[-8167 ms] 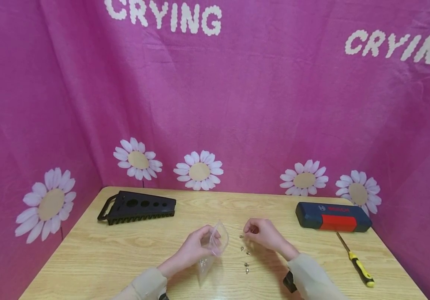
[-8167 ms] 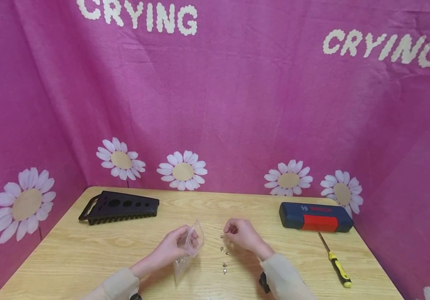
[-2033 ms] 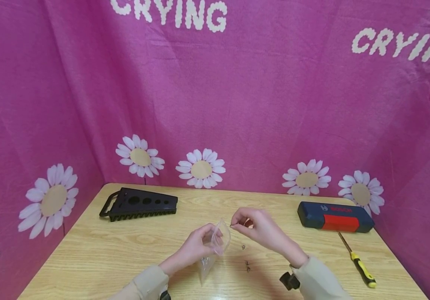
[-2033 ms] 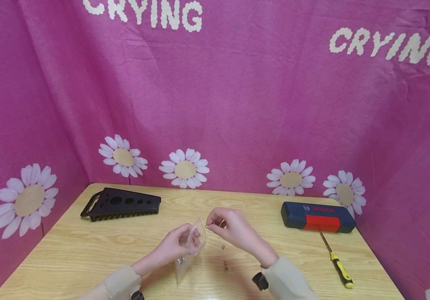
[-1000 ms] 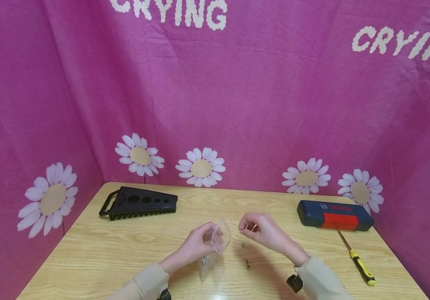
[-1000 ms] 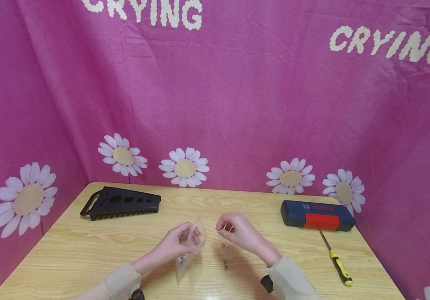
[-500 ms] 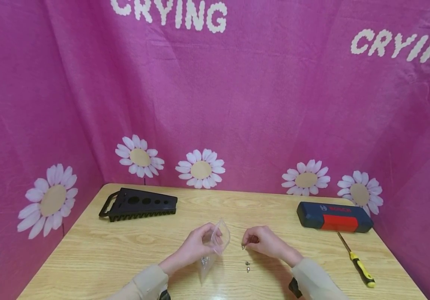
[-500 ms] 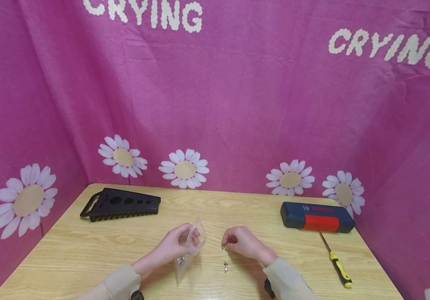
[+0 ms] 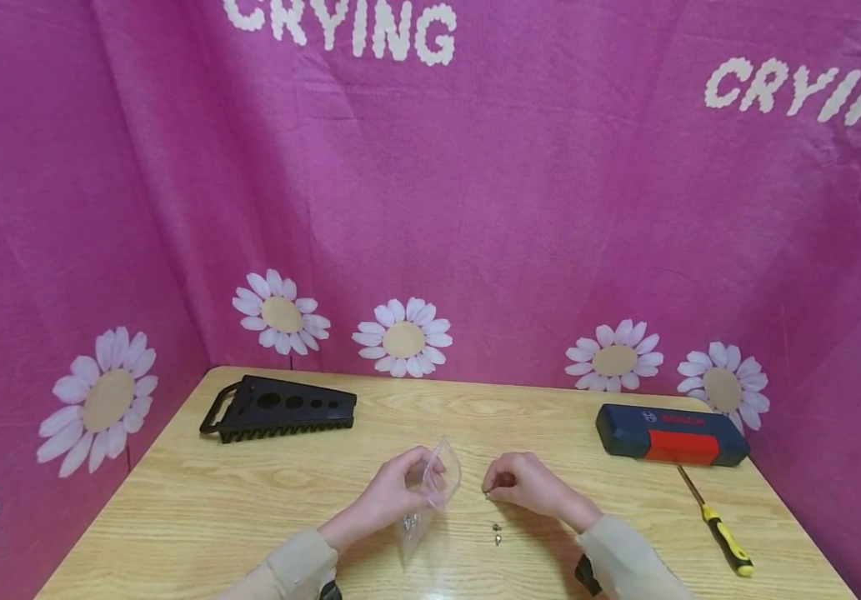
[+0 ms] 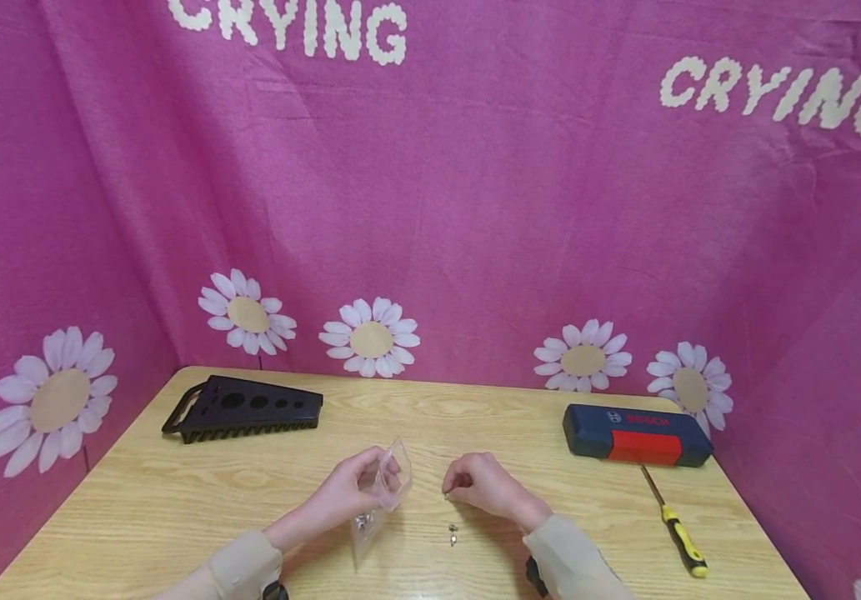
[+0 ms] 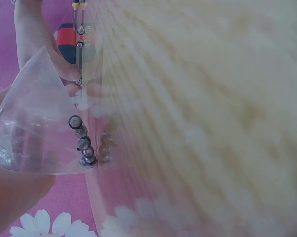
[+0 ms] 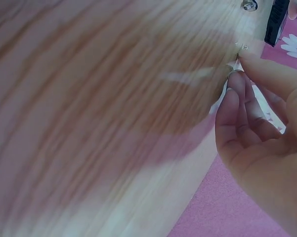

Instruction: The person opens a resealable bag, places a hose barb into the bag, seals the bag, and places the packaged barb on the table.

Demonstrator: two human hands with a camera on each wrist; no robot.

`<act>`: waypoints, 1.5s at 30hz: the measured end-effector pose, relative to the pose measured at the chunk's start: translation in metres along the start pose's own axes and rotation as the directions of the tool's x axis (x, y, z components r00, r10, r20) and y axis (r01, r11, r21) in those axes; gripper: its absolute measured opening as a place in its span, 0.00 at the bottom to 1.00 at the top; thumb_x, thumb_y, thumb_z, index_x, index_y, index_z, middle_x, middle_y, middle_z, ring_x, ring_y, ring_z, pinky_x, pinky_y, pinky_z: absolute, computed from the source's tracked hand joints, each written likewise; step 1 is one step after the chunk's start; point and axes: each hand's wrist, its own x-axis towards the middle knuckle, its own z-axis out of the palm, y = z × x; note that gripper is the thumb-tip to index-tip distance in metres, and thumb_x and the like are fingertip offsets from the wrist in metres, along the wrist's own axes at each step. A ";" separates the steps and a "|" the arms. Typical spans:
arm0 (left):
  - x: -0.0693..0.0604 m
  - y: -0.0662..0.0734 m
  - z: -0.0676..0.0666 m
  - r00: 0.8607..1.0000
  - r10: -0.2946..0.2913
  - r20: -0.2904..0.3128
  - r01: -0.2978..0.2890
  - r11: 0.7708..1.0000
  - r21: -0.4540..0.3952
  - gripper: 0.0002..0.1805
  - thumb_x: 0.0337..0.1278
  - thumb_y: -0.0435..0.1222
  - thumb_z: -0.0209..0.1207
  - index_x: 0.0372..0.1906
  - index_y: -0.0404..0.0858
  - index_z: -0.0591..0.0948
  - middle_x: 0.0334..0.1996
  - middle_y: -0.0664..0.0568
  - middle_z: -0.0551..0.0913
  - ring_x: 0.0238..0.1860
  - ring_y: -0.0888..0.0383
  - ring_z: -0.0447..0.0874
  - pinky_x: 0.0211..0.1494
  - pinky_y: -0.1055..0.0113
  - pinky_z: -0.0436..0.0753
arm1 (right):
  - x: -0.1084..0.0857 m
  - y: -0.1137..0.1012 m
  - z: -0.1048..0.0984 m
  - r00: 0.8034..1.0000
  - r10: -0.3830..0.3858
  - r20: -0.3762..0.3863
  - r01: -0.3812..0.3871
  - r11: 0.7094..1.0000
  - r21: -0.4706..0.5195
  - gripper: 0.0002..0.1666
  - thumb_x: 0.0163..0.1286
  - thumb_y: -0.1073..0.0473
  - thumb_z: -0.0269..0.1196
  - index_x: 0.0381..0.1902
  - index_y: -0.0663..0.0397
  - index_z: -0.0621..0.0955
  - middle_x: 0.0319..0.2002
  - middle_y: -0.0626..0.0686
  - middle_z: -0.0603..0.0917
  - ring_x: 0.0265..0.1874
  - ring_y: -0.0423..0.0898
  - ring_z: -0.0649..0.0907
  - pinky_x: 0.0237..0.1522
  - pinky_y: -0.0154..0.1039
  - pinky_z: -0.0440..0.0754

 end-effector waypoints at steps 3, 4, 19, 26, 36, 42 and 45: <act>0.000 0.000 0.000 1.000 -0.002 0.002 0.002 1.000 -0.003 0.18 0.51 0.28 0.69 0.47 0.36 0.78 0.43 0.45 0.86 0.50 0.54 0.83 0.55 0.62 0.81 | -0.001 0.000 0.000 1.000 -0.001 -0.009 0.001 1.000 -0.012 0.03 0.62 0.65 0.69 0.29 0.54 0.85 0.29 0.48 0.87 0.29 0.29 0.75 0.33 0.28 0.77; 0.000 0.000 0.000 1.000 -0.001 0.001 0.001 1.000 -0.003 0.18 0.51 0.28 0.69 0.47 0.36 0.78 0.43 0.45 0.86 0.50 0.54 0.83 0.55 0.63 0.81 | -0.001 0.000 0.000 1.000 0.003 -0.011 -0.003 1.000 -0.010 0.03 0.62 0.65 0.69 0.30 0.54 0.85 0.28 0.47 0.87 0.29 0.29 0.74 0.33 0.27 0.76; 0.000 -0.002 0.000 1.000 0.004 0.003 -0.004 1.000 0.022 0.17 0.51 0.31 0.70 0.45 0.36 0.78 0.42 0.45 0.86 0.47 0.58 0.84 0.54 0.67 0.81 | -0.001 -0.027 -0.018 0.994 -0.025 -0.107 0.027 0.999 0.019 0.06 0.65 0.68 0.65 0.31 0.53 0.81 0.29 0.46 0.85 0.29 0.29 0.78 0.31 0.28 0.81; 0.001 -0.003 0.001 1.000 -0.011 0.014 0.011 1.000 0.006 0.16 0.52 0.31 0.69 0.46 0.37 0.78 0.42 0.46 0.85 0.48 0.56 0.83 0.54 0.63 0.82 | 0.004 -0.050 -0.030 0.979 -0.101 -0.179 0.101 0.995 -0.009 0.04 0.66 0.65 0.66 0.33 0.51 0.82 0.30 0.46 0.85 0.29 0.29 0.79 0.31 0.29 0.81; 0.001 -0.001 0.001 1.000 0.002 0.029 -0.002 1.000 -0.011 0.18 0.51 0.31 0.70 0.46 0.34 0.77 0.42 0.44 0.85 0.46 0.58 0.84 0.54 0.67 0.82 | 0.011 -0.082 -0.044 0.943 -0.222 -0.246 0.208 0.975 -0.082 0.05 0.64 0.67 0.67 0.35 0.52 0.83 0.33 0.48 0.87 0.30 0.34 0.82 0.32 0.28 0.83; 0.000 0.001 0.003 0.999 0.011 0.043 -0.009 0.999 -0.037 0.17 0.53 0.29 0.69 0.47 0.34 0.77 0.43 0.40 0.84 0.47 0.57 0.84 0.52 0.71 0.82 | 0.016 -0.093 -0.040 0.932 -0.282 -0.227 0.264 0.959 -0.108 0.04 0.63 0.66 0.68 0.35 0.52 0.83 0.31 0.48 0.87 0.28 0.33 0.81 0.29 0.26 0.81; 0.000 0.002 0.003 0.999 0.020 0.048 -0.018 0.999 -0.048 0.17 0.53 0.27 0.68 0.47 0.33 0.76 0.44 0.38 0.84 0.48 0.53 0.85 0.51 0.73 0.81 | 0.016 -0.096 -0.037 0.930 -0.296 -0.216 0.282 0.955 -0.095 0.04 0.63 0.66 0.68 0.35 0.53 0.83 0.32 0.49 0.87 0.29 0.33 0.81 0.29 0.25 0.81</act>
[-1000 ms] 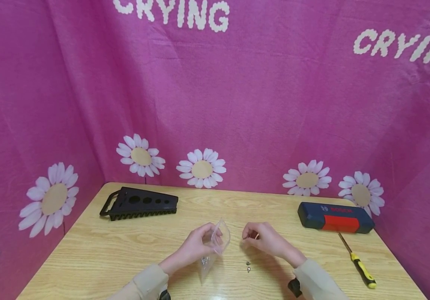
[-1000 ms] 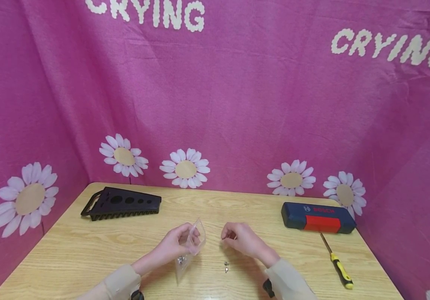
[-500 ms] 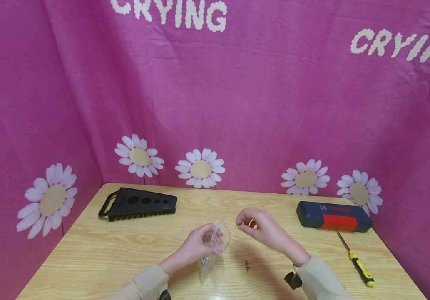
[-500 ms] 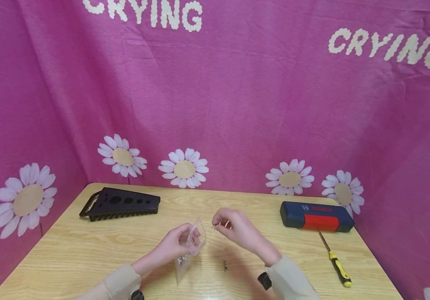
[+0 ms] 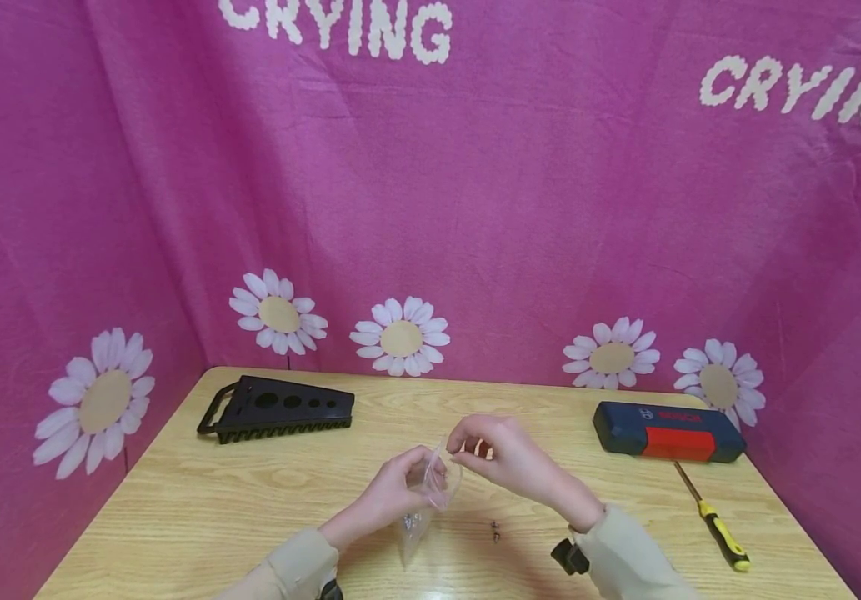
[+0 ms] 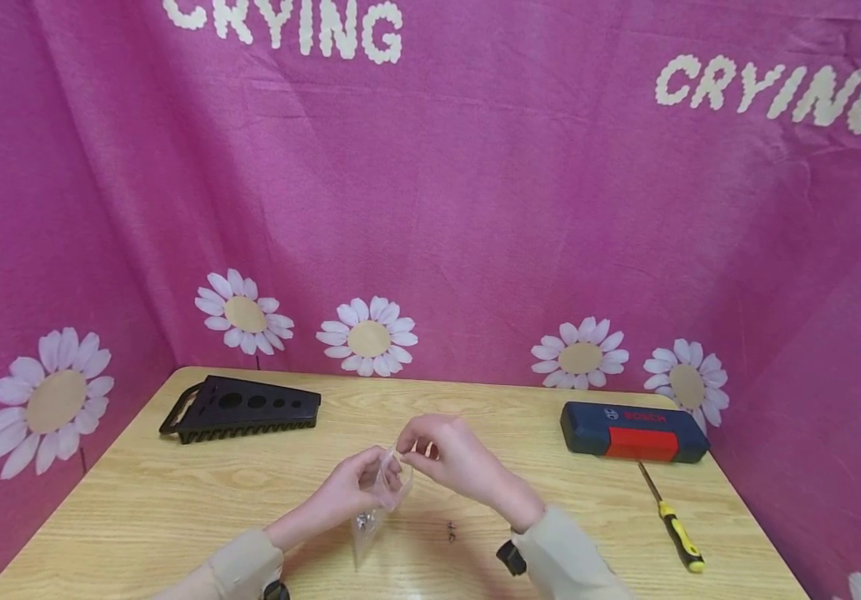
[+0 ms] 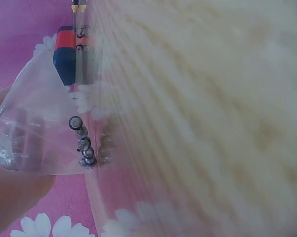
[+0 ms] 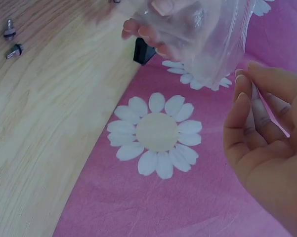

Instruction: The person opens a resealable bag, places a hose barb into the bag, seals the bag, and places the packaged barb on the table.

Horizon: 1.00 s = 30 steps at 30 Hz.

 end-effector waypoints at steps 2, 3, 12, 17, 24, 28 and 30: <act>0.000 0.000 0.000 1.000 0.003 0.001 -0.003 1.000 -0.004 0.17 0.53 0.27 0.68 0.47 0.33 0.76 0.44 0.38 0.84 0.48 0.51 0.85 0.51 0.73 0.81 | 0.000 -0.001 0.000 1.000 0.004 0.006 -0.004 1.000 0.016 0.04 0.64 0.67 0.67 0.35 0.54 0.83 0.32 0.49 0.87 0.29 0.33 0.80 0.29 0.26 0.81; 0.000 0.001 0.001 1.000 0.001 0.001 -0.001 1.000 -0.006 0.17 0.53 0.27 0.68 0.47 0.33 0.76 0.44 0.38 0.84 0.48 0.51 0.85 0.51 0.73 0.81 | 0.000 -0.002 0.000 1.000 0.014 0.008 -0.014 1.000 0.024 0.04 0.64 0.67 0.67 0.35 0.54 0.83 0.32 0.49 0.87 0.29 0.33 0.80 0.29 0.26 0.81; 0.000 0.001 0.000 1.000 -0.015 -0.019 0.016 1.000 0.013 0.17 0.51 0.29 0.69 0.46 0.35 0.77 0.42 0.40 0.84 0.47 0.54 0.84 0.53 0.65 0.83 | -0.012 0.006 -0.005 0.997 0.084 0.001 -0.083 0.996 0.044 0.03 0.64 0.67 0.67 0.35 0.55 0.83 0.32 0.48 0.86 0.29 0.33 0.80 0.29 0.29 0.82; 0.001 0.001 0.001 1.000 -0.014 -0.026 0.014 1.000 0.024 0.17 0.51 0.29 0.70 0.46 0.35 0.78 0.42 0.42 0.85 0.48 0.54 0.84 0.57 0.59 0.83 | -0.030 0.014 -0.003 0.993 0.115 0.022 -0.116 0.992 0.054 0.03 0.64 0.66 0.67 0.34 0.54 0.83 0.31 0.48 0.86 0.29 0.32 0.80 0.29 0.28 0.81; 0.001 0.000 0.001 1.000 -0.010 -0.028 0.011 1.000 0.024 0.18 0.50 0.29 0.70 0.46 0.35 0.78 0.42 0.43 0.85 0.49 0.53 0.84 0.58 0.62 0.82 | -0.061 0.025 0.010 0.975 0.184 0.120 -0.194 0.979 0.070 0.04 0.65 0.66 0.66 0.34 0.53 0.82 0.30 0.45 0.85 0.29 0.29 0.78 0.29 0.28 0.80; 0.000 0.001 0.000 1.000 -0.012 -0.029 0.013 0.999 0.031 0.18 0.51 0.29 0.70 0.46 0.35 0.78 0.43 0.43 0.85 0.49 0.53 0.84 0.59 0.59 0.82 | -0.074 0.033 0.019 0.956 0.229 0.183 -0.245 0.967 0.070 0.03 0.65 0.66 0.66 0.34 0.53 0.82 0.30 0.44 0.84 0.29 0.28 0.77 0.28 0.27 0.79; 0.000 0.001 0.000 1.000 -0.012 -0.027 0.013 0.999 0.030 0.18 0.51 0.29 0.70 0.47 0.35 0.78 0.43 0.43 0.85 0.49 0.54 0.84 0.59 0.59 0.82 | -0.079 0.039 0.023 0.950 0.241 0.197 -0.259 0.963 0.075 0.04 0.64 0.66 0.67 0.33 0.53 0.82 0.29 0.43 0.84 0.28 0.27 0.76 0.28 0.26 0.78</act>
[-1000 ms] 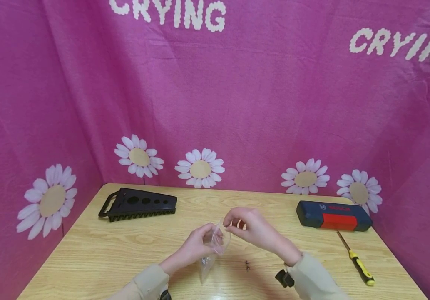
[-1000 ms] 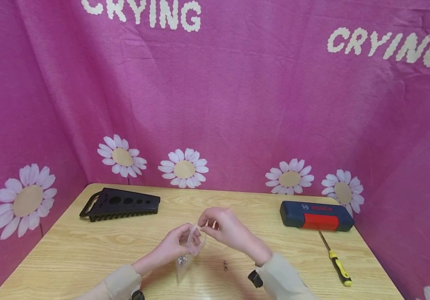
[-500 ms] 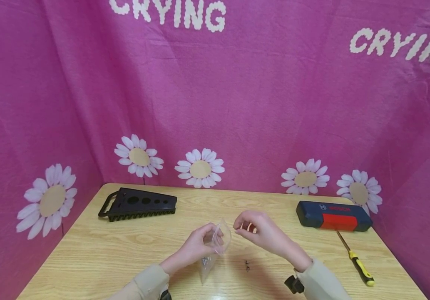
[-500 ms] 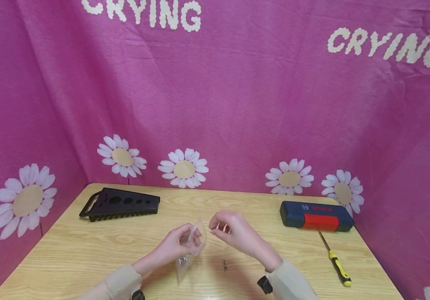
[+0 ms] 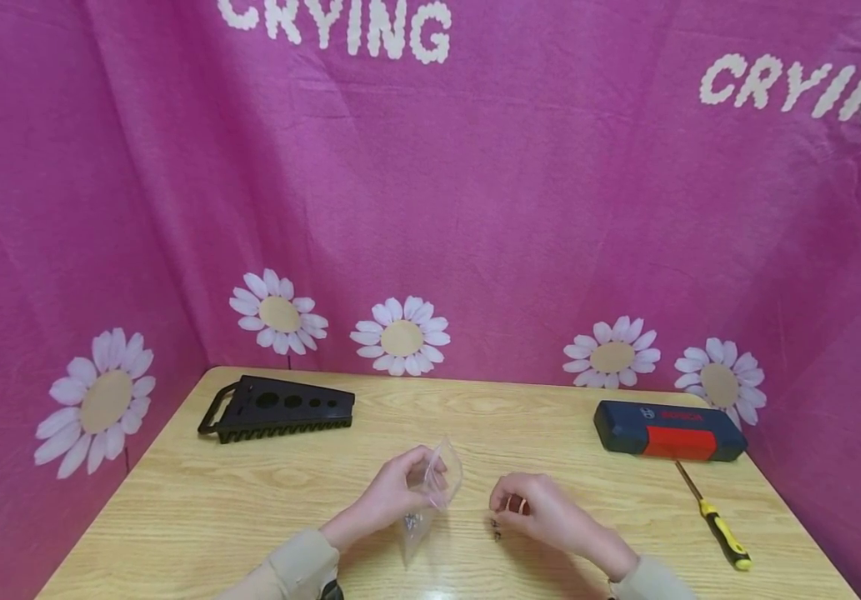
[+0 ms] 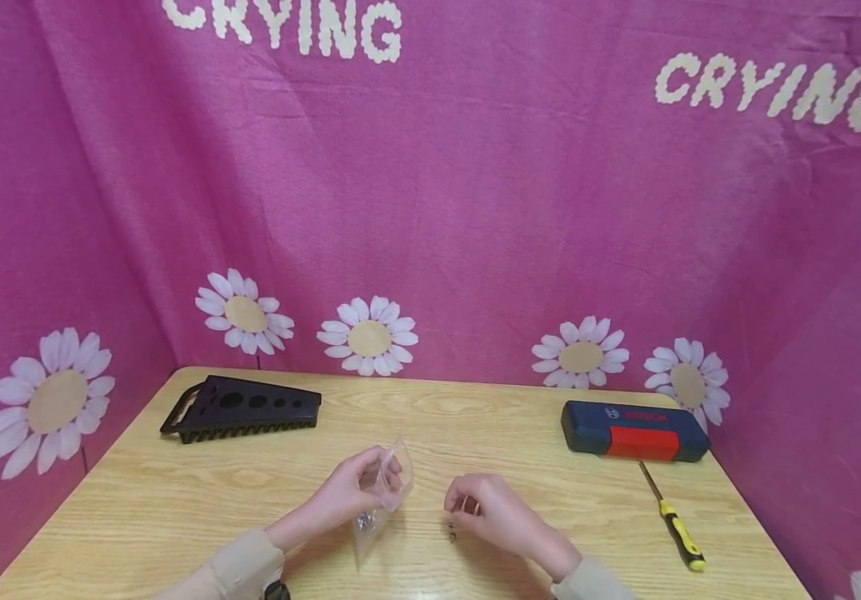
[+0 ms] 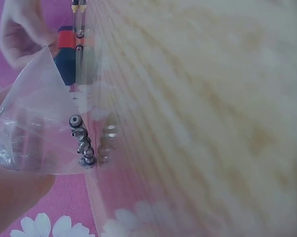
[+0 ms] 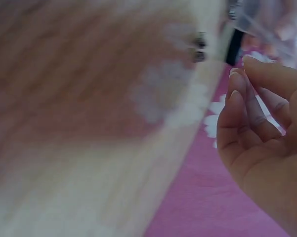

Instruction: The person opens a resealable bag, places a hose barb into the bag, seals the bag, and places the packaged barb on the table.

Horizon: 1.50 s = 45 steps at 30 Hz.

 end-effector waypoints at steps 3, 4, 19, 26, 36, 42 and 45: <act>0.000 -0.001 0.000 1.000 -0.002 0.001 0.002 1.000 0.004 0.18 0.51 0.30 0.69 0.47 0.35 0.78 0.43 0.43 0.85 0.48 0.55 0.83 0.57 0.62 0.82 | -0.002 0.009 0.005 1.000 0.020 0.021 -0.021 1.000 0.020 0.02 0.65 0.64 0.67 0.33 0.53 0.83 0.28 0.44 0.84 0.27 0.27 0.75 0.28 0.26 0.77; 0.000 -0.001 0.000 1.000 -0.003 0.001 0.003 1.000 0.006 0.18 0.51 0.30 0.69 0.47 0.35 0.78 0.43 0.43 0.85 0.48 0.56 0.83 0.57 0.62 0.82 | -0.003 0.012 0.006 1.000 0.020 0.022 -0.021 1.000 0.024 0.02 0.65 0.64 0.67 0.33 0.54 0.83 0.28 0.44 0.84 0.27 0.26 0.75 0.29 0.25 0.77; 0.000 -0.003 -0.001 1.000 0.003 -0.003 -0.003 1.000 -0.001 0.18 0.51 0.29 0.69 0.47 0.35 0.78 0.42 0.43 0.85 0.48 0.54 0.84 0.56 0.60 0.83 | 0.000 0.020 0.012 0.997 0.044 0.057 -0.044 0.999 0.001 0.03 0.63 0.64 0.69 0.32 0.52 0.83 0.29 0.43 0.83 0.27 0.25 0.72 0.30 0.25 0.75; 0.000 -0.004 -0.001 1.000 0.003 -0.003 -0.003 1.000 0.001 0.17 0.51 0.29 0.69 0.46 0.35 0.78 0.42 0.43 0.85 0.47 0.56 0.83 0.54 0.66 0.81 | 0.000 0.020 0.012 0.999 0.020 0.040 -0.019 1.000 -0.025 0.06 0.63 0.66 0.67 0.30 0.50 0.82 0.27 0.41 0.81 0.27 0.25 0.72 0.28 0.25 0.75; 0.000 -0.001 -0.001 1.000 -0.003 -0.006 0.003 1.000 0.005 0.18 0.50 0.30 0.70 0.46 0.36 0.78 0.42 0.44 0.85 0.47 0.56 0.83 0.53 0.68 0.80 | 0.000 0.020 0.012 0.999 0.024 0.038 -0.022 0.999 -0.047 0.06 0.62 0.66 0.68 0.29 0.51 0.81 0.26 0.40 0.79 0.26 0.26 0.71 0.28 0.24 0.74; 0.001 -0.002 -0.001 1.000 -0.011 -0.009 0.011 1.000 0.018 0.18 0.50 0.30 0.70 0.46 0.37 0.78 0.43 0.45 0.85 0.49 0.54 0.84 0.55 0.65 0.81 | 0.000 0.021 0.012 0.998 0.030 0.046 -0.029 0.999 -0.041 0.06 0.62 0.67 0.67 0.31 0.52 0.81 0.27 0.40 0.79 0.28 0.27 0.73 0.29 0.25 0.74; 0.001 -0.003 0.000 1.000 -0.013 -0.010 0.013 1.000 0.020 0.18 0.51 0.30 0.70 0.47 0.37 0.78 0.43 0.45 0.85 0.50 0.53 0.84 0.56 0.63 0.81 | 0.000 0.022 0.012 0.999 0.011 0.036 -0.009 0.999 -0.035 0.06 0.62 0.67 0.67 0.32 0.52 0.80 0.28 0.40 0.79 0.28 0.27 0.73 0.30 0.25 0.75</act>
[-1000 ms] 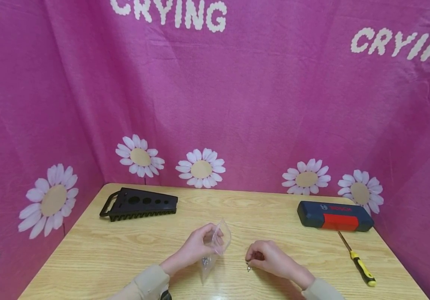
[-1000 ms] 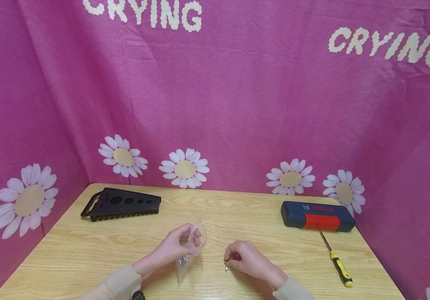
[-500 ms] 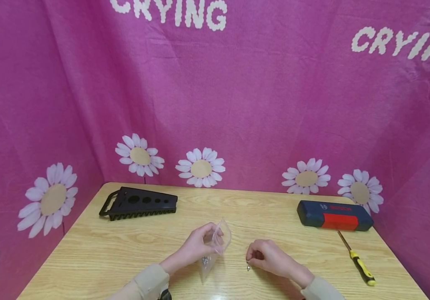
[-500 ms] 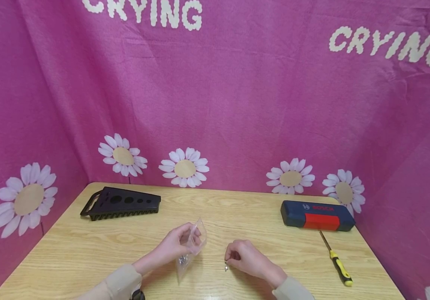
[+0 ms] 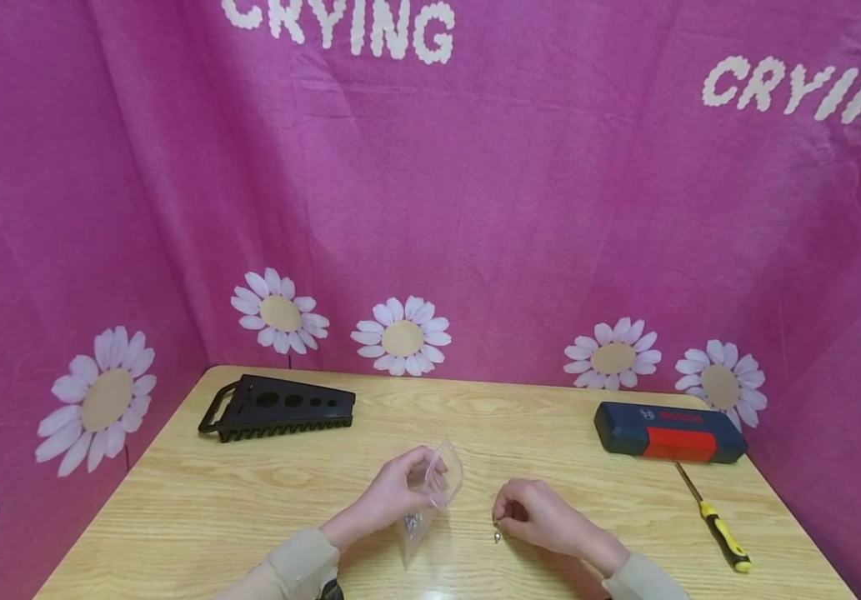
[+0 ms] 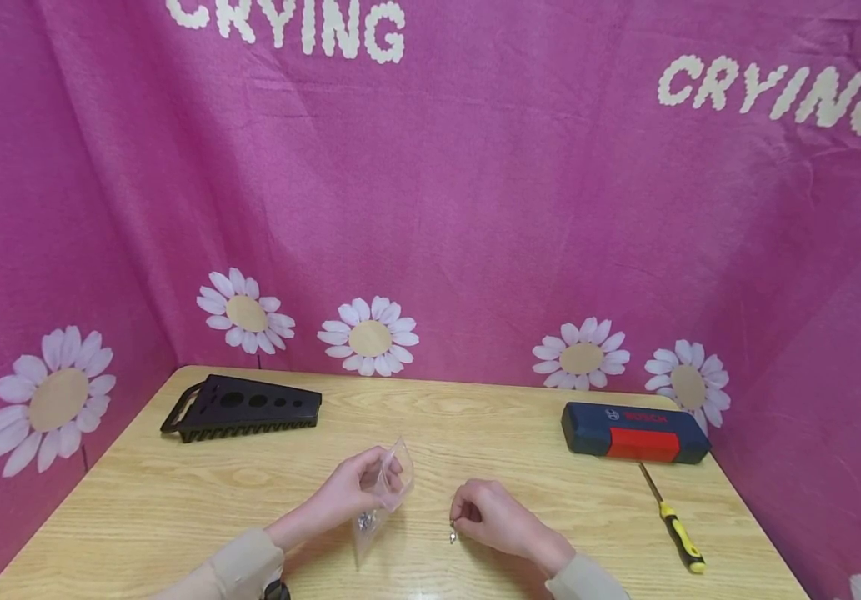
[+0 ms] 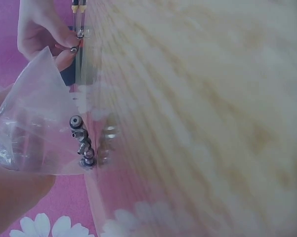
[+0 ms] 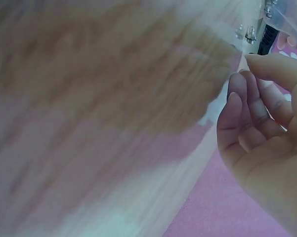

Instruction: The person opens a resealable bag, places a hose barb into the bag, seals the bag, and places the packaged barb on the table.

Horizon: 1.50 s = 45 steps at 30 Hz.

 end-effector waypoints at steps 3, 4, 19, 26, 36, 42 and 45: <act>0.000 0.000 0.000 1.000 0.003 0.001 -0.003 1.000 0.003 0.18 0.51 0.30 0.70 0.47 0.37 0.78 0.44 0.44 0.85 0.50 0.53 0.84 0.56 0.62 0.81 | 0.000 0.000 -0.002 1.000 -0.020 -0.017 0.020 1.000 0.014 0.06 0.63 0.67 0.65 0.32 0.52 0.80 0.28 0.41 0.81 0.27 0.26 0.73 0.29 0.25 0.76; -0.001 0.001 0.000 1.000 0.004 0.001 -0.004 1.000 0.002 0.18 0.51 0.30 0.70 0.47 0.37 0.78 0.44 0.44 0.85 0.50 0.53 0.84 0.56 0.62 0.81 | 0.000 0.000 -0.003 1.000 -0.017 -0.021 0.018 1.000 0.023 0.06 0.63 0.68 0.65 0.32 0.52 0.79 0.28 0.42 0.81 0.27 0.26 0.74 0.28 0.25 0.77; -0.001 0.000 0.000 1.000 0.021 0.012 -0.021 1.000 0.000 0.17 0.52 0.29 0.69 0.47 0.37 0.78 0.45 0.43 0.84 0.54 0.49 0.83 0.56 0.60 0.83 | 0.028 -0.042 -0.034 0.924 -0.184 -0.335 0.178 0.983 -0.051 0.09 0.63 0.68 0.67 0.33 0.48 0.81 0.30 0.46 0.85 0.28 0.29 0.78 0.26 0.28 0.80; -0.001 0.002 0.000 0.999 0.025 0.033 -0.024 0.999 -0.026 0.17 0.53 0.28 0.69 0.48 0.36 0.77 0.47 0.40 0.83 0.50 0.51 0.85 0.53 0.67 0.83 | 0.044 -0.066 -0.039 0.882 -0.274 -0.383 0.261 0.961 -0.086 0.09 0.62 0.69 0.68 0.34 0.48 0.82 0.31 0.46 0.85 0.28 0.30 0.78 0.27 0.27 0.80; -0.002 0.000 0.002 0.999 0.025 0.045 -0.025 1.000 -0.020 0.16 0.54 0.28 0.67 0.47 0.34 0.77 0.43 0.41 0.84 0.44 0.63 0.84 0.52 0.71 0.82 | 0.052 -0.075 -0.032 0.883 -0.323 -0.341 0.315 0.946 -0.080 0.07 0.63 0.68 0.67 0.34 0.51 0.82 0.30 0.47 0.85 0.27 0.30 0.78 0.26 0.26 0.80; -0.001 -0.001 0.002 0.999 0.012 0.030 -0.011 1.000 -0.013 0.17 0.52 0.29 0.69 0.47 0.35 0.78 0.42 0.42 0.85 0.44 0.62 0.84 0.52 0.71 0.82 | 0.046 -0.070 -0.036 0.900 -0.269 -0.343 0.266 0.962 -0.058 0.06 0.63 0.67 0.67 0.35 0.51 0.82 0.31 0.47 0.85 0.28 0.31 0.77 0.26 0.27 0.79; 0.000 -0.001 0.002 1.000 0.011 0.027 -0.010 1.000 -0.023 0.17 0.52 0.28 0.69 0.47 0.35 0.78 0.42 0.42 0.85 0.44 0.60 0.84 0.51 0.72 0.82 | 0.040 -0.064 -0.037 0.909 -0.238 -0.343 0.234 0.971 -0.054 0.08 0.62 0.68 0.68 0.35 0.51 0.82 0.31 0.45 0.84 0.28 0.31 0.77 0.26 0.28 0.79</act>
